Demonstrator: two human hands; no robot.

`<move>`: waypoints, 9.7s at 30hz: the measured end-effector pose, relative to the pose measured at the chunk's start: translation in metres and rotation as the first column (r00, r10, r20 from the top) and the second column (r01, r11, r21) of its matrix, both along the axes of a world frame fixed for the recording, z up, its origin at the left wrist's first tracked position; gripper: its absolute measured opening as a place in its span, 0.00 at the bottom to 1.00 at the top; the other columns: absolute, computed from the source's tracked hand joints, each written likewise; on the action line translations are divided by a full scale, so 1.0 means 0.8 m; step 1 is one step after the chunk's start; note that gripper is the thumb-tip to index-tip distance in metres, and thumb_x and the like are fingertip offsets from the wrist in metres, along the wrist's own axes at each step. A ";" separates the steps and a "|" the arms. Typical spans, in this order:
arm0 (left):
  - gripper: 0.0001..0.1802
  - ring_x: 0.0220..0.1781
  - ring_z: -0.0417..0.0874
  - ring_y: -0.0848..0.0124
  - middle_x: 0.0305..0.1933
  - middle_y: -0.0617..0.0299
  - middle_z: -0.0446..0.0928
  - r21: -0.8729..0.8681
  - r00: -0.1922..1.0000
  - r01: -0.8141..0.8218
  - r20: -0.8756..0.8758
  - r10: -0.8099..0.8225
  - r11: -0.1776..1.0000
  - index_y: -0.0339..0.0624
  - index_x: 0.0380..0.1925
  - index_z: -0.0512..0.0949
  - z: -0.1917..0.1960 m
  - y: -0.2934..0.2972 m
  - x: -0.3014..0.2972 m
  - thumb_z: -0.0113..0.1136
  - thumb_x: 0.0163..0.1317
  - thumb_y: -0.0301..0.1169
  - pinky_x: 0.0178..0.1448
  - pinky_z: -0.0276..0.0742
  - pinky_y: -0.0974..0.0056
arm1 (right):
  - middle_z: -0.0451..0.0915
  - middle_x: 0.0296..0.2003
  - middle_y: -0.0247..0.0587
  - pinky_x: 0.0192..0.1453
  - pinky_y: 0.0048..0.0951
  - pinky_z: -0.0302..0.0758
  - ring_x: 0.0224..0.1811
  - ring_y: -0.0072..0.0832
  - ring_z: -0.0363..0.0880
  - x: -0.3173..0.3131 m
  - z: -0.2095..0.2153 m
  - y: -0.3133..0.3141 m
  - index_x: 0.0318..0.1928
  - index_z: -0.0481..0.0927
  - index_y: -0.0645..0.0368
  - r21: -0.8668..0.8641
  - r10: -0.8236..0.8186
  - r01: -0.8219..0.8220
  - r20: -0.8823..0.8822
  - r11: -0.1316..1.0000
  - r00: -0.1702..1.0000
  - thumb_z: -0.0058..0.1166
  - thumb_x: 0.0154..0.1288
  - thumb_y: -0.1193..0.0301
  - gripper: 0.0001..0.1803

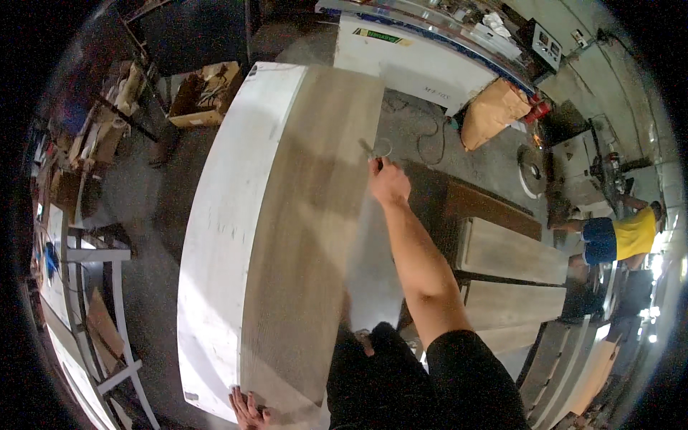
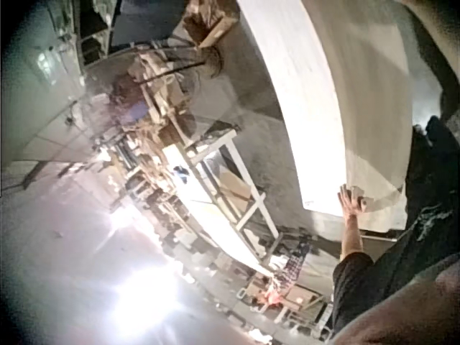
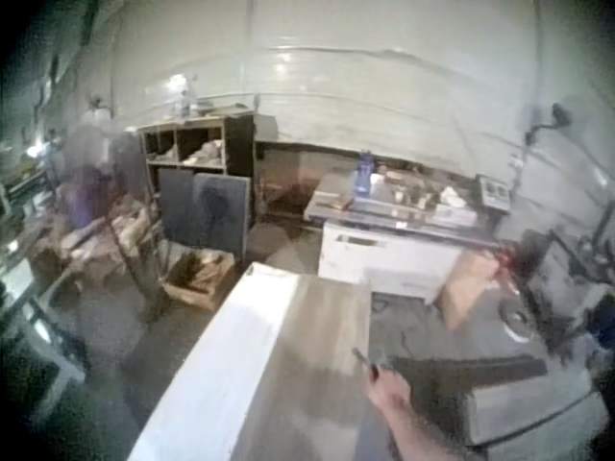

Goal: Trimming the edges of a laminate sheet on a wooden panel using a utility knife.

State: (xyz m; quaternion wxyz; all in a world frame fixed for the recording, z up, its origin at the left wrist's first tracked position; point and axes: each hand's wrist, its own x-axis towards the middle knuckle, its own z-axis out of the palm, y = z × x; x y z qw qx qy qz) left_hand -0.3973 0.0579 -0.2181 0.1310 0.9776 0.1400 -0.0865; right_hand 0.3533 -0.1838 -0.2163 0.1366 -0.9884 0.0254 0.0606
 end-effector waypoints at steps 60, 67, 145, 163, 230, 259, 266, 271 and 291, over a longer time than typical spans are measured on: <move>0.40 0.85 0.48 0.49 0.83 0.46 0.49 0.031 0.896 -0.436 0.110 0.431 0.899 0.60 0.80 0.56 0.011 -0.054 1.026 0.55 0.70 0.50 0.85 0.40 0.41 | 0.84 0.46 0.54 0.50 0.46 0.80 0.46 0.48 0.85 0.259 -0.047 -0.089 0.55 0.79 0.62 0.651 0.122 0.024 -0.178 0.758 0.976 0.50 0.78 0.54 0.23; 0.43 0.85 0.49 0.52 0.83 0.48 0.51 0.006 0.875 -0.472 0.124 0.467 0.882 0.63 0.79 0.58 0.018 -0.057 1.033 0.60 0.64 0.43 0.85 0.42 0.40 | 0.78 0.34 0.33 0.33 0.28 0.74 0.31 0.21 0.76 0.167 -0.087 -0.167 0.56 0.75 0.59 0.668 0.229 0.745 -0.724 -0.003 0.650 0.53 0.79 0.60 0.16; 0.13 0.75 0.66 0.49 0.67 0.63 0.74 -0.038 0.865 -0.427 0.275 0.420 0.904 0.53 0.47 0.85 -0.010 -0.030 1.388 0.59 0.64 0.38 0.81 0.50 0.40 | 0.81 0.54 0.57 0.48 0.46 0.82 0.43 0.50 0.86 0.510 -0.013 -0.177 0.64 0.70 0.62 0.495 0.312 -0.060 -0.445 0.867 0.840 0.57 0.74 0.69 0.23; 0.39 0.84 0.50 0.43 0.81 0.44 0.56 0.032 0.977 -0.033 0.210 0.025 0.999 0.47 0.75 0.64 -0.012 -0.092 1.160 0.56 0.63 0.44 0.84 0.39 0.34 | 0.82 0.33 0.46 0.38 0.31 0.76 0.31 0.32 0.81 0.403 -0.003 -0.152 0.56 0.78 0.64 0.683 0.300 -0.173 -0.070 0.709 0.951 0.51 0.78 0.70 0.13; 0.29 0.83 0.57 0.51 0.79 0.52 0.63 0.042 0.939 -0.068 0.339 0.050 0.997 0.56 0.72 0.71 -0.027 -0.102 1.154 0.49 0.72 0.43 0.84 0.44 0.37 | 0.86 0.40 0.46 0.42 0.46 0.78 0.38 0.47 0.84 0.421 -0.075 -0.046 0.51 0.86 0.53 0.450 0.361 -0.606 0.518 0.655 0.775 0.61 0.59 0.80 0.19; 0.42 0.83 0.49 0.39 0.82 0.42 0.52 -0.046 0.985 0.156 -0.064 -0.158 0.987 0.52 0.76 0.63 0.001 -0.043 0.505 0.63 0.61 0.43 0.81 0.39 0.26 | 0.85 0.42 0.44 0.50 0.45 0.77 0.45 0.46 0.84 -0.014 -0.047 -0.063 0.50 0.85 0.53 0.484 0.415 -0.547 0.360 0.683 0.836 0.59 0.63 0.78 0.15; 0.40 0.81 0.55 0.36 0.79 0.39 0.58 -0.013 0.984 0.173 0.044 -0.173 0.985 0.50 0.72 0.70 -0.023 -0.038 0.340 0.58 0.58 0.48 0.79 0.42 0.23 | 0.85 0.40 0.45 0.42 0.43 0.79 0.40 0.47 0.84 -0.035 -0.074 -0.047 0.49 0.85 0.54 0.447 0.307 -0.623 0.595 0.642 0.743 0.58 0.65 0.80 0.14; 0.39 0.82 0.56 0.42 0.81 0.46 0.57 0.007 0.981 0.166 0.100 -0.166 0.986 0.51 0.73 0.69 -0.009 -0.038 0.349 0.56 0.61 0.49 0.82 0.43 0.30 | 0.82 0.41 0.42 0.48 0.36 0.78 0.44 0.38 0.83 -0.185 -0.054 -0.051 0.51 0.86 0.51 0.530 0.363 -0.520 0.377 0.670 0.852 0.53 0.71 0.81 0.15; 0.33 0.85 0.53 0.53 0.82 0.54 0.58 0.138 0.942 0.181 0.259 -0.212 0.974 0.56 0.76 0.65 -0.025 -0.051 0.325 0.49 0.73 0.47 0.86 0.43 0.44 | 0.80 0.40 0.30 0.52 0.41 0.72 0.43 0.34 0.80 -0.755 -0.017 -0.100 0.51 0.85 0.42 0.541 0.498 -0.529 0.219 0.653 0.839 0.64 0.57 0.76 0.21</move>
